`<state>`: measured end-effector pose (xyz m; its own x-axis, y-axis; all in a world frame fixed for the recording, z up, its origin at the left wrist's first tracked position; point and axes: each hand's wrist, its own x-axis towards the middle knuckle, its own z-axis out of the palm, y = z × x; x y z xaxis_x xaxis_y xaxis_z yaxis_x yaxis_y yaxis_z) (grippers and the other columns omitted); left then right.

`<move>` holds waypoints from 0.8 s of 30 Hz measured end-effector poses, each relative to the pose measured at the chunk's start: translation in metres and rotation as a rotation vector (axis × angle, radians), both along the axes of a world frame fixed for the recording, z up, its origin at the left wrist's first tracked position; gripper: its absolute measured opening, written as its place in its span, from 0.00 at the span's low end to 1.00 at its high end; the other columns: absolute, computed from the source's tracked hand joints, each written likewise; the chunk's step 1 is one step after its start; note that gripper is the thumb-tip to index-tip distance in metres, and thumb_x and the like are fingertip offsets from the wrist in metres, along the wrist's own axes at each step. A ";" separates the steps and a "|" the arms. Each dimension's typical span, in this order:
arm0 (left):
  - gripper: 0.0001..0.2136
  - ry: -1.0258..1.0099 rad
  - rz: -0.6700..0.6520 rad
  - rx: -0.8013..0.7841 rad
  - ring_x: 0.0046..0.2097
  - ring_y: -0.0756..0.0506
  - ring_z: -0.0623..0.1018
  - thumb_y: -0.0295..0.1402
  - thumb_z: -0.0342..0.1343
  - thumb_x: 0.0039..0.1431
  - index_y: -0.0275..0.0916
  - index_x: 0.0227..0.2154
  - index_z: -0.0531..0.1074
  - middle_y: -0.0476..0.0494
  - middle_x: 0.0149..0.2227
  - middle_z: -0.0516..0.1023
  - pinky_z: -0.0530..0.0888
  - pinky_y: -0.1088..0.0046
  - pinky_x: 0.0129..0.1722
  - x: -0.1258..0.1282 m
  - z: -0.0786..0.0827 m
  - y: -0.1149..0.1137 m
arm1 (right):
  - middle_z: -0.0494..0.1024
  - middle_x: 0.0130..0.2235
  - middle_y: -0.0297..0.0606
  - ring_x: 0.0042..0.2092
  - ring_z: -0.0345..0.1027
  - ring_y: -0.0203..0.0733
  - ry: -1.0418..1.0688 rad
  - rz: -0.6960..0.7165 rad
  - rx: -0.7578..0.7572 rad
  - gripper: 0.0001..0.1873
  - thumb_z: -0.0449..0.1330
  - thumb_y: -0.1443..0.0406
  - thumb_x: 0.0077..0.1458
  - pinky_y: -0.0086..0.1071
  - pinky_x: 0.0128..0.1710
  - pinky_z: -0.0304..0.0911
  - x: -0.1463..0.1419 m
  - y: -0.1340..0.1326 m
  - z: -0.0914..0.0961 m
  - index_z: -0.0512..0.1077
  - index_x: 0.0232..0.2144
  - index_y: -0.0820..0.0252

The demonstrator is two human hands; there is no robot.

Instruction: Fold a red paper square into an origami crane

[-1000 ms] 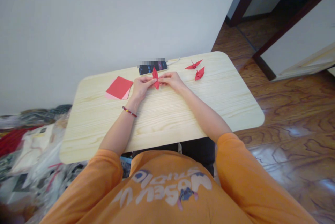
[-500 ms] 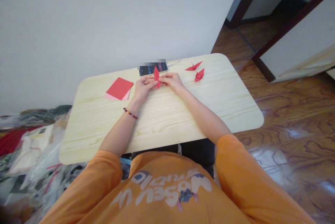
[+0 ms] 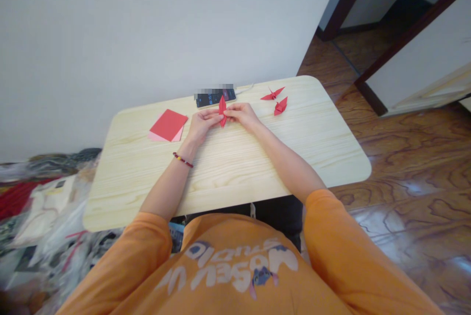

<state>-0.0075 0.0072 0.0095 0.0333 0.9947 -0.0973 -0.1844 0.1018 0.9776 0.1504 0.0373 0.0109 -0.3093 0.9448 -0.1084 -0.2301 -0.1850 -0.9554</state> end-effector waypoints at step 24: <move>0.16 0.136 0.104 0.143 0.30 0.48 0.79 0.37 0.70 0.38 0.35 0.31 0.77 0.43 0.30 0.81 0.74 0.73 0.33 0.007 -0.007 0.002 | 0.73 0.23 0.30 0.25 0.61 0.31 -0.009 -0.079 0.063 0.21 0.73 0.56 0.28 0.26 0.24 0.53 0.001 0.003 -0.006 0.72 0.24 0.61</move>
<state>-0.0003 0.0095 0.0023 -0.0744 0.9960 0.0489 -0.0520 -0.0528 0.9973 0.1512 0.0404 0.0053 -0.2328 0.9712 -0.0503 -0.2331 -0.1060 -0.9667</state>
